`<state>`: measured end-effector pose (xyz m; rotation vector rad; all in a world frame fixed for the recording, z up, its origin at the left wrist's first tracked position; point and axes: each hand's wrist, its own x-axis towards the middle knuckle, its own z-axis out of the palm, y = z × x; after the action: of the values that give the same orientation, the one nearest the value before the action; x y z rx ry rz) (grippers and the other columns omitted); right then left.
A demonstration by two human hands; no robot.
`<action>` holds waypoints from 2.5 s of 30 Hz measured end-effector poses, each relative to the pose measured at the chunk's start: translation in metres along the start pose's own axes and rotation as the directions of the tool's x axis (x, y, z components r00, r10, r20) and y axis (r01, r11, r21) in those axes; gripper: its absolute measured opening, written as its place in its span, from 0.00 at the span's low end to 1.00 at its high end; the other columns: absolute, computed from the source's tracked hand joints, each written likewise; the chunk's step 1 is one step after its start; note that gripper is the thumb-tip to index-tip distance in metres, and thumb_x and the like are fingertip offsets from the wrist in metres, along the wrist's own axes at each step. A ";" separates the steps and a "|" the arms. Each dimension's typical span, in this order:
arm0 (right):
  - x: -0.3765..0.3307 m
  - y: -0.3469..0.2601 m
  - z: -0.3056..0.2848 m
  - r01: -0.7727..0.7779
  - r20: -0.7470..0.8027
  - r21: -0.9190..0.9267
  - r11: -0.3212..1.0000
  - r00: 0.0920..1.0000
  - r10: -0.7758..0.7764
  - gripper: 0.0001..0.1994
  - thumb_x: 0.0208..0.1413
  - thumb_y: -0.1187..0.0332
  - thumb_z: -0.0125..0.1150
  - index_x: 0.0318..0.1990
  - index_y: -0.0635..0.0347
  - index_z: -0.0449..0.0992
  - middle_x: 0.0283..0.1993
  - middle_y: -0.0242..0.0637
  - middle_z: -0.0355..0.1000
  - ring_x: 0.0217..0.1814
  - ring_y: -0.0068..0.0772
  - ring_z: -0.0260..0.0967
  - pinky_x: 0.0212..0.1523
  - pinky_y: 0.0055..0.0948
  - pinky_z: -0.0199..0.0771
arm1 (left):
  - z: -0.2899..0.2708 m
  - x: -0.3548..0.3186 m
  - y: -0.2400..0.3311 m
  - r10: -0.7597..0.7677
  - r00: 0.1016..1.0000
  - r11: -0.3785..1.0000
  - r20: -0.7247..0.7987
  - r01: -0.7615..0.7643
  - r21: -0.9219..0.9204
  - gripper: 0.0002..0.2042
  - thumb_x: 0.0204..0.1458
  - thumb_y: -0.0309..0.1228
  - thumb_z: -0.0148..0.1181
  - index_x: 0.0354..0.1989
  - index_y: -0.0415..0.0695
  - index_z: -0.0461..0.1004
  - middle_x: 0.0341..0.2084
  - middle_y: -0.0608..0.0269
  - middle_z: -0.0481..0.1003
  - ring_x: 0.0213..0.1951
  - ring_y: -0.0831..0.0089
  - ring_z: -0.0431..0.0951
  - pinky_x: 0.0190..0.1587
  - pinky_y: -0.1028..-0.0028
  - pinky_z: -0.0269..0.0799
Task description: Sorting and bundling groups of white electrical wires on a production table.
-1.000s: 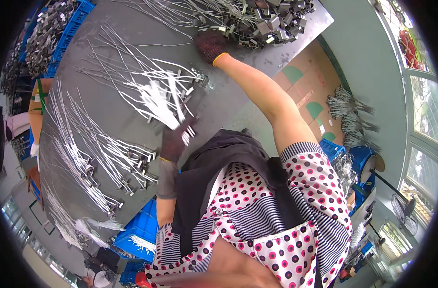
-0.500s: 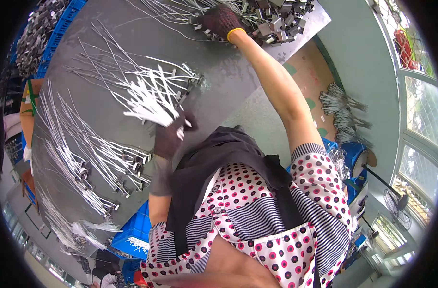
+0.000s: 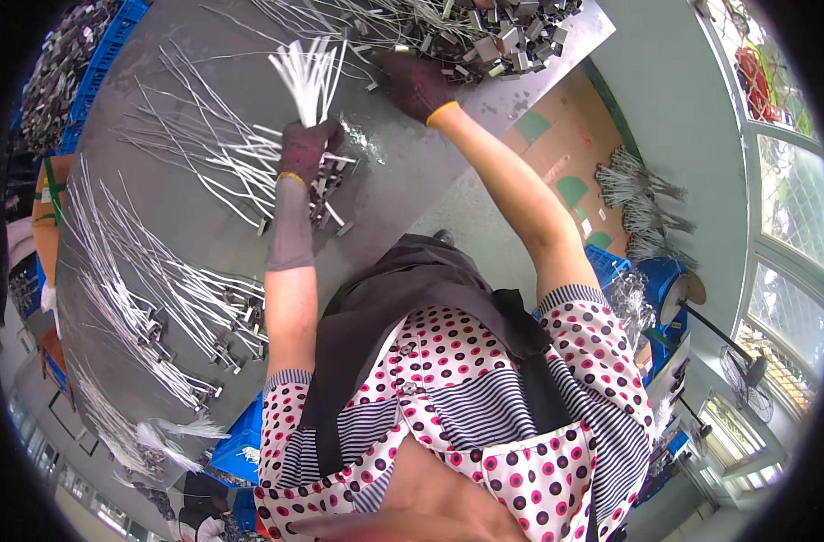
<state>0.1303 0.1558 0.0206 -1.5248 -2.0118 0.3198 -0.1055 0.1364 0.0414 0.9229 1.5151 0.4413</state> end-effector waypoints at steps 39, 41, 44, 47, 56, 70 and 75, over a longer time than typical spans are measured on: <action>-0.076 -0.038 -0.061 -0.238 0.440 -0.182 0.954 0.848 0.296 0.15 0.55 0.62 0.57 0.43 0.63 0.78 0.38 0.50 0.78 0.38 0.47 0.79 0.33 0.42 0.78 | 0.077 -0.066 -0.045 -0.054 0.998 0.875 -0.036 0.029 -0.484 0.16 0.54 0.40 0.68 0.37 0.37 0.79 0.27 0.58 0.80 0.19 0.76 0.74 0.22 0.74 0.75; -0.082 -0.038 -0.092 -0.807 0.752 0.339 0.484 0.541 0.377 0.24 0.57 0.52 0.60 0.53 0.61 0.76 0.37 0.41 0.77 0.38 0.36 0.77 0.32 0.34 0.78 | 0.087 -0.057 -0.060 -0.086 0.996 0.807 -0.035 0.049 -0.589 0.15 0.54 0.37 0.67 0.38 0.35 0.78 0.28 0.54 0.80 0.22 0.72 0.77 0.25 0.72 0.78; -0.112 -0.043 -0.135 -0.874 0.826 0.357 0.330 0.461 0.326 0.23 0.59 0.51 0.57 0.51 0.62 0.77 0.35 0.34 0.75 0.36 0.26 0.76 0.30 0.28 0.78 | 0.108 -0.067 -0.052 -0.060 0.998 0.649 0.012 0.048 -0.760 0.12 0.55 0.27 0.63 0.44 0.32 0.74 0.32 0.48 0.79 0.28 0.61 0.81 0.30 0.65 0.82; -0.150 -0.053 -0.163 -0.854 0.862 0.313 0.415 0.439 0.255 0.21 0.59 0.54 0.58 0.49 0.64 0.78 0.36 0.33 0.75 0.35 0.25 0.76 0.28 0.26 0.79 | 0.120 -0.033 -0.109 0.426 0.901 0.814 0.080 -0.344 -0.467 0.14 0.55 0.28 0.65 0.46 0.35 0.74 0.35 0.51 0.77 0.37 0.60 0.80 0.44 0.61 0.82; -0.364 -0.010 -0.196 -0.867 0.871 0.217 0.449 0.379 0.312 0.13 0.57 0.60 0.61 0.32 0.63 0.78 0.20 0.32 0.69 0.20 0.20 0.67 0.20 0.26 0.66 | 0.136 -0.067 -0.028 0.045 0.964 0.395 0.264 0.225 -0.891 0.08 0.57 0.28 0.62 0.42 0.41 0.73 0.31 0.57 0.74 0.30 0.64 0.77 0.36 0.61 0.81; -0.507 -0.019 -0.249 -0.846 0.728 0.066 0.529 0.403 0.554 0.09 0.59 0.71 0.59 0.43 0.66 0.80 0.42 0.46 0.79 0.43 0.39 0.78 0.43 0.33 0.77 | 0.177 -0.060 -0.044 0.066 0.951 0.445 0.302 0.243 -0.862 0.10 0.57 0.27 0.61 0.43 0.36 0.74 0.37 0.49 0.76 0.38 0.57 0.80 0.46 0.51 0.81; -0.567 -0.012 -0.263 -0.756 0.601 0.044 0.653 0.542 0.587 0.11 0.57 0.72 0.58 0.45 0.62 0.81 0.43 0.49 0.79 0.42 0.41 0.78 0.44 0.34 0.77 | 0.163 -0.054 -0.021 0.068 0.990 0.354 0.127 0.095 -0.931 0.09 0.58 0.28 0.61 0.43 0.37 0.73 0.34 0.48 0.78 0.33 0.56 0.81 0.39 0.51 0.83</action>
<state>0.3709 -0.4197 0.0622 -2.1224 -1.4787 1.4708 0.0403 0.0440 0.0312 -0.0244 0.8415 1.0733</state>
